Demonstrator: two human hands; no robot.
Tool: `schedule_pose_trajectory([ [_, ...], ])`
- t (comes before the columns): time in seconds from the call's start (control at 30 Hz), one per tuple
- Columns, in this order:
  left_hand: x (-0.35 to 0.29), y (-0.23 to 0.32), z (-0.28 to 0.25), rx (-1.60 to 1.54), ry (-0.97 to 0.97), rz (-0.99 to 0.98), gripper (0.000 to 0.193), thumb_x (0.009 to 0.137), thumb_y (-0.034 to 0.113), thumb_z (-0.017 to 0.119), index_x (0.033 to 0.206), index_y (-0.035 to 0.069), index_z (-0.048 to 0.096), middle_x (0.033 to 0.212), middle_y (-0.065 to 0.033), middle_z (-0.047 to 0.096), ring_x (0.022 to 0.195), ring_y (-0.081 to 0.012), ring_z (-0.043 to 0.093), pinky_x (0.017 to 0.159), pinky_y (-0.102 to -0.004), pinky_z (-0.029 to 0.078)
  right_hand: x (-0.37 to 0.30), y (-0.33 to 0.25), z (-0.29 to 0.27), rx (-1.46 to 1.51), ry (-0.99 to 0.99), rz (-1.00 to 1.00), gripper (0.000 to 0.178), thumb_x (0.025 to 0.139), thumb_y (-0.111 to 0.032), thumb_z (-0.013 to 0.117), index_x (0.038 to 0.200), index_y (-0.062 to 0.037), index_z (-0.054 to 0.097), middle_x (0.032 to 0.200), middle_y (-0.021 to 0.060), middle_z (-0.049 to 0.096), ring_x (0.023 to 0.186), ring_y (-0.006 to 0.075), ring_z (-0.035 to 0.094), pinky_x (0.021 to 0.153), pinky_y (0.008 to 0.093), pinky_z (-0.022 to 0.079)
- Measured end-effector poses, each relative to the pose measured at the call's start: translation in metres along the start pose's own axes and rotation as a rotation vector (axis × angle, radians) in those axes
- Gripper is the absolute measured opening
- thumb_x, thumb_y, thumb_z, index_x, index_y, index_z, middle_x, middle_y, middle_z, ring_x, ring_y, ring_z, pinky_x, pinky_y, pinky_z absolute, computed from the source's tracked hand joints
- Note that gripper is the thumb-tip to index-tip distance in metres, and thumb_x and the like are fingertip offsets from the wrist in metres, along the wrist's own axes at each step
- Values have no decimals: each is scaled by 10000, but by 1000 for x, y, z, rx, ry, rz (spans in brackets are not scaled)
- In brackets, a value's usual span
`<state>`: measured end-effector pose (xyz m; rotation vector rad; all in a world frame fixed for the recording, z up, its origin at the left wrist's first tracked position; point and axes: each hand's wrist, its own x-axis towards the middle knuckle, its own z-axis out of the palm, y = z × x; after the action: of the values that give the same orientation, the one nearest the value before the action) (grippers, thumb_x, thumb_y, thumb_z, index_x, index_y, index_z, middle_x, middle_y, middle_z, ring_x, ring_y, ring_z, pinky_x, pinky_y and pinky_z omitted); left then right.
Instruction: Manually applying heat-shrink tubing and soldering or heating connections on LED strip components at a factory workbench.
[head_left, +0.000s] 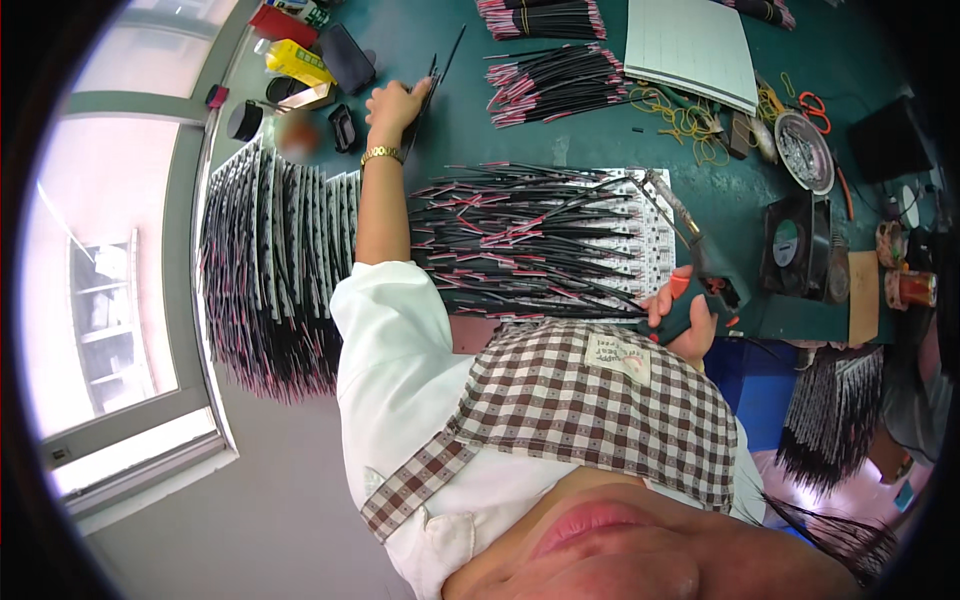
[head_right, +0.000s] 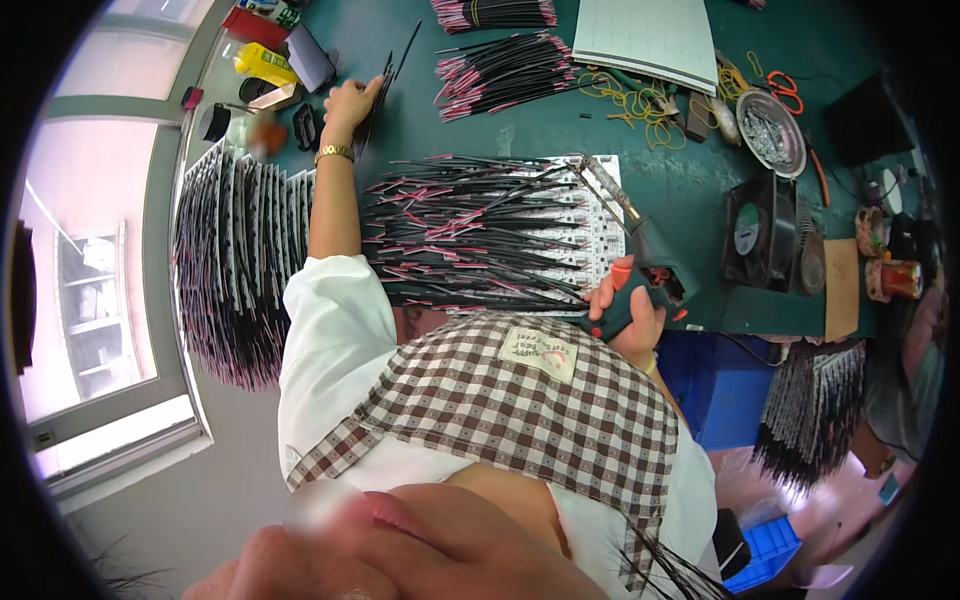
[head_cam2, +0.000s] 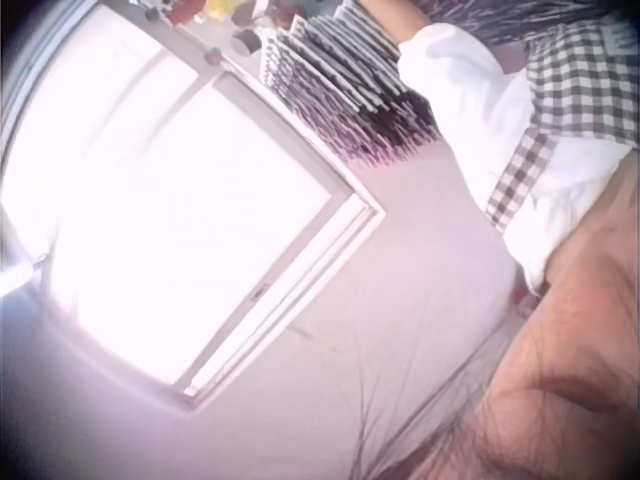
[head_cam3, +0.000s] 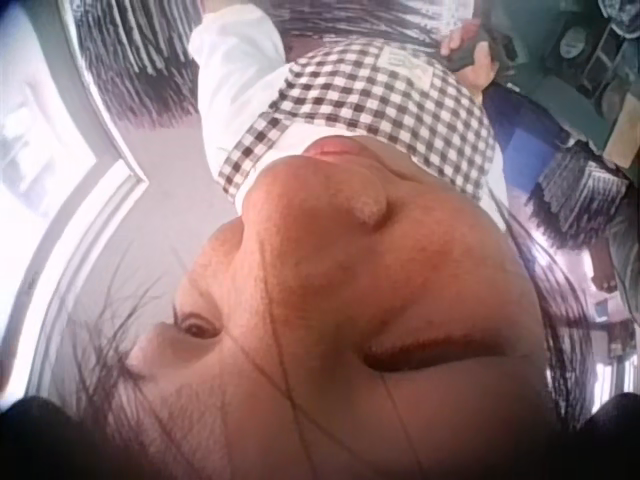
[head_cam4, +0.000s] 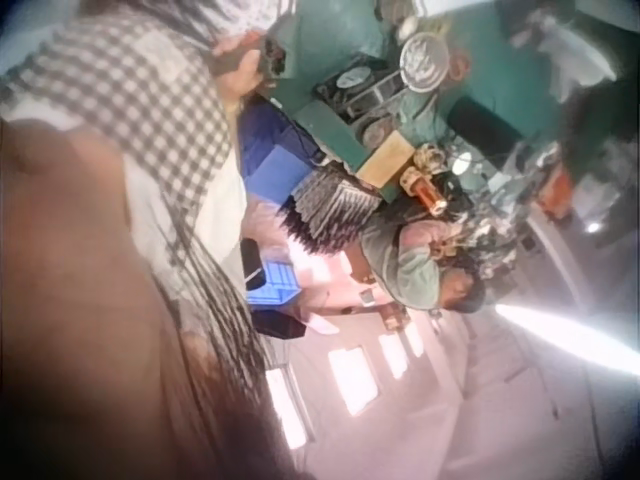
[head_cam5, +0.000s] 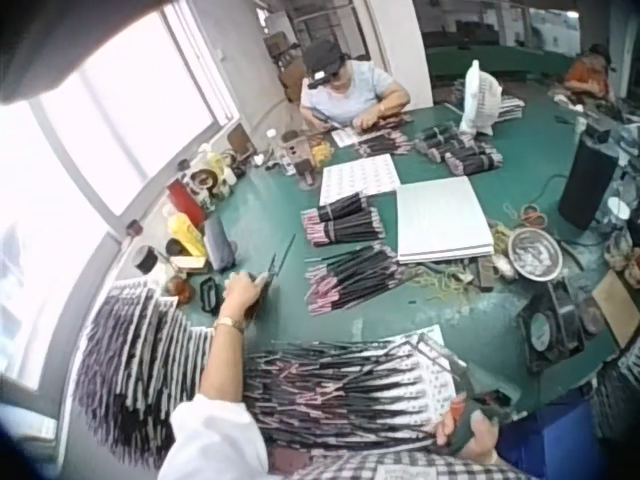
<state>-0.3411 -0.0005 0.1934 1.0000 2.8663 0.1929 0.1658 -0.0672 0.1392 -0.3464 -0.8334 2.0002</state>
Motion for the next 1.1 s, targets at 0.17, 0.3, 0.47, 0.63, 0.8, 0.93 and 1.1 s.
schedule_pose_trajectory([
  [0.17, 94, 25, 29, 5, -52, -9, 654, 829, 572, 549, 1206, 39, 585, 1349, -200, 421, 1215, -397, 412, 965, -528, 365, 36, 4, 12, 74, 116, 29, 417, 967, -345, 373, 1222, -18, 422, 754, 77, 500, 620, 167, 530, 744, 363, 462],
  [0.3, 135, 68, 32, -2, -16, -5, 517, 886, 437, 537, 1205, 32, 578, 1293, -196, 504, 1206, -371, 459, 962, -496, 381, 70, -3, 19, 55, 208, 16, 408, 971, -353, 354, 1189, -19, 441, 733, 65, 481, 596, 155, 506, 721, 361, 457],
  [0.47, 172, 75, 39, -260, 48, 155, 436, 882, 357, 578, 1166, 27, 600, 1159, -185, 614, 1115, -352, 560, 918, -436, 450, 76, 0, 17, 58, 233, -7, 419, 959, -356, 385, 1204, -21, 441, 732, 64, 483, 591, 153, 503, 712, 356, 453],
  [0.63, 169, 94, 45, -80, -26, 312, 349, 875, 286, 574, 978, -40, 639, 1090, -260, 610, 1047, -391, 578, 882, -430, 476, 89, 1, 5, 115, 240, 23, 413, 959, -343, 389, 1209, -18, 440, 729, 67, 486, 595, 157, 512, 710, 345, 452],
  [0.8, 121, 112, 1, -564, 401, 519, 286, 891, 244, 543, 943, -37, 541, 840, -230, 635, 825, -409, 613, 733, -441, 483, 100, 0, -16, 66, 215, 12, 404, 962, -334, 383, 1204, -16, 441, 729, 73, 489, 595, 160, 515, 716, 342, 455],
  [0.93, 69, 54, -36, -432, 520, 454, 416, 868, 369, 588, 860, -47, 586, 786, -230, 642, 774, -407, 615, 706, -441, 485, 97, 8, -15, 146, 190, 24, 403, 962, -327, 386, 1206, -10, 435, 739, 77, 495, 609, 161, 521, 718, 352, 459],
  [1.1, 63, -4, 25, 106, -57, 128, 714, 733, 565, 681, 977, -104, 617, 1039, -314, 610, 1011, -420, 592, 867, -444, 477, 86, 5, -14, 138, 145, 61, 408, 960, -330, 389, 1206, -8, 436, 742, 74, 493, 617, 160, 514, 728, 358, 455],
])
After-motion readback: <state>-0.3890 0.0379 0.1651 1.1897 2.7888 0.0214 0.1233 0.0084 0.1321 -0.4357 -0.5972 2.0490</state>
